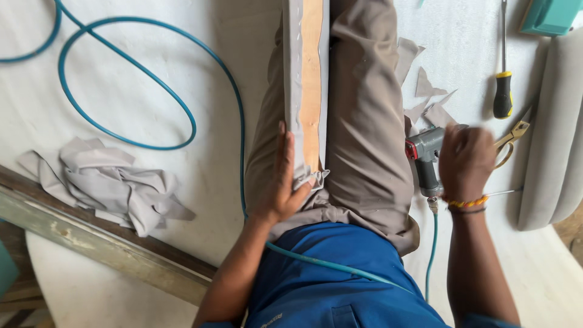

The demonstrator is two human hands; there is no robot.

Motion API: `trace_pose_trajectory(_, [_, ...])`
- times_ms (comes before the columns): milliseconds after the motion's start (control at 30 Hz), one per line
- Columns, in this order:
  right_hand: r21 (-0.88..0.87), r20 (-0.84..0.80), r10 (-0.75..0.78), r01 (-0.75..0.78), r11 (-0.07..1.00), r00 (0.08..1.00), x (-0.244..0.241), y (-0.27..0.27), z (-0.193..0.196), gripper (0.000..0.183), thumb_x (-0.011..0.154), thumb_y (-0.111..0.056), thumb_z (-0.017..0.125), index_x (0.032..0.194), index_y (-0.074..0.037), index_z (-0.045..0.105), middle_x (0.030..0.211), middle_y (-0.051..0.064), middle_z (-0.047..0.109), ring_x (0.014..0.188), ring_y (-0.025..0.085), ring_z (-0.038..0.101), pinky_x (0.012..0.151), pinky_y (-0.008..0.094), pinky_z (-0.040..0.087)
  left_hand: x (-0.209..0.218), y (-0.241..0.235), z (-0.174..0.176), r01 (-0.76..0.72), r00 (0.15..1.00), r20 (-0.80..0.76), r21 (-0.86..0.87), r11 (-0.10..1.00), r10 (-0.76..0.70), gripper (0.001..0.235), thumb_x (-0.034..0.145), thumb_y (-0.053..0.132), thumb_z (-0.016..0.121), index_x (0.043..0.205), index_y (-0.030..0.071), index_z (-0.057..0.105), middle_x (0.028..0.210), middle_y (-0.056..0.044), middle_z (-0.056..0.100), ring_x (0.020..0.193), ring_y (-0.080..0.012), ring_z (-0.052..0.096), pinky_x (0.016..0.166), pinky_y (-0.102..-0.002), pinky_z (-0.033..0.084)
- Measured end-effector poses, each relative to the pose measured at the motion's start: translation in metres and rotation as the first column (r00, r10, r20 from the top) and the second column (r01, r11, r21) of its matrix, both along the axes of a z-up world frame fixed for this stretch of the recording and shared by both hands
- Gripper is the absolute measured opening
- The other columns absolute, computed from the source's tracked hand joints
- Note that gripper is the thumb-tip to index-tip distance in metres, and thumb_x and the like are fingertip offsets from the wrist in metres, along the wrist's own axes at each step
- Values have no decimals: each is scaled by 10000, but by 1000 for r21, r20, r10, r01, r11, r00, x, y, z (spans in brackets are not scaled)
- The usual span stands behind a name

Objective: The person is upholstering a long cylindrical cushion by wrapping it with grey fabric and securing it to the wooden frame using a pneumatic staple gun. They repeatedly pull the fabric taut and drive staples along the seam. A screwdriver is also used to adjust the fabric at the end.

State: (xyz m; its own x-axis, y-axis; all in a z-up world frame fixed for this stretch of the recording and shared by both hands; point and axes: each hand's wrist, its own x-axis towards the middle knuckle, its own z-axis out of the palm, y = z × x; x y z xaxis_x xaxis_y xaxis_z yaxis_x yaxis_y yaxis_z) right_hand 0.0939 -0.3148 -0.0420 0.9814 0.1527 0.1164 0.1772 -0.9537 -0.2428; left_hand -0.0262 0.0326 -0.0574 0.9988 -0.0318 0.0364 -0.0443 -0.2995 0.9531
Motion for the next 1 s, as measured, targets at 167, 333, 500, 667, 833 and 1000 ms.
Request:
trace_pose_trajectory(167, [-272,-181,28,-77,959,983,-87,-67,-96,391,961,-177,741,1233,26,548,1079,194,576,976,380,559,883,463,478,9,34,4,-26,1000,10,56,998,25,1009,863,128,720,1661,68,105,1739,-205,83,1651,-354,130,1360,-436,183])
trace_pose_trajectory(333, [-232,-260,-84,22,972,962,-92,-93,-128,469,911,-294,811,1126,-6,510,1025,200,626,944,424,610,803,522,494,17,42,1,28,1000,-7,-116,993,-29,963,936,100,672,1690,53,75,1778,-223,23,1685,-372,24,1392,-465,94])
trace_pose_trajectory(500, [97,-534,-254,356,929,807,-51,-82,-53,407,988,-203,705,1198,41,455,907,182,646,779,299,632,722,453,527,21,42,-1,45,999,-7,-64,997,-46,974,912,95,659,1688,64,70,1771,-218,12,1673,-389,19,1381,-476,100])
trace_pose_trajectory(667, [500,-568,72,274,822,820,-7,-48,87,322,1021,-75,749,1288,-12,579,958,41,645,770,63,596,684,218,483,19,42,-6,43,999,-2,-30,999,-43,997,929,115,686,1695,112,49,1772,-207,-3,1673,-392,24,1387,-476,116])
trace_pose_trajectory(833, [500,-684,376,26,866,624,47,44,142,311,758,-131,799,1010,-27,650,888,44,717,784,102,706,636,260,582,22,40,-4,62,998,-15,-24,998,-63,1009,933,94,690,1699,123,33,1774,-221,-10,1674,-407,21,1382,-489,135])
trace_pose_trajectory(1000, [298,-715,554,-530,794,427,76,141,138,300,716,-208,839,937,-51,710,664,72,734,544,152,720,564,302,602,22,43,-5,40,999,-10,2,999,-40,1035,902,100,716,1696,156,54,1766,-213,-6,1659,-421,50,1364,-494,174])
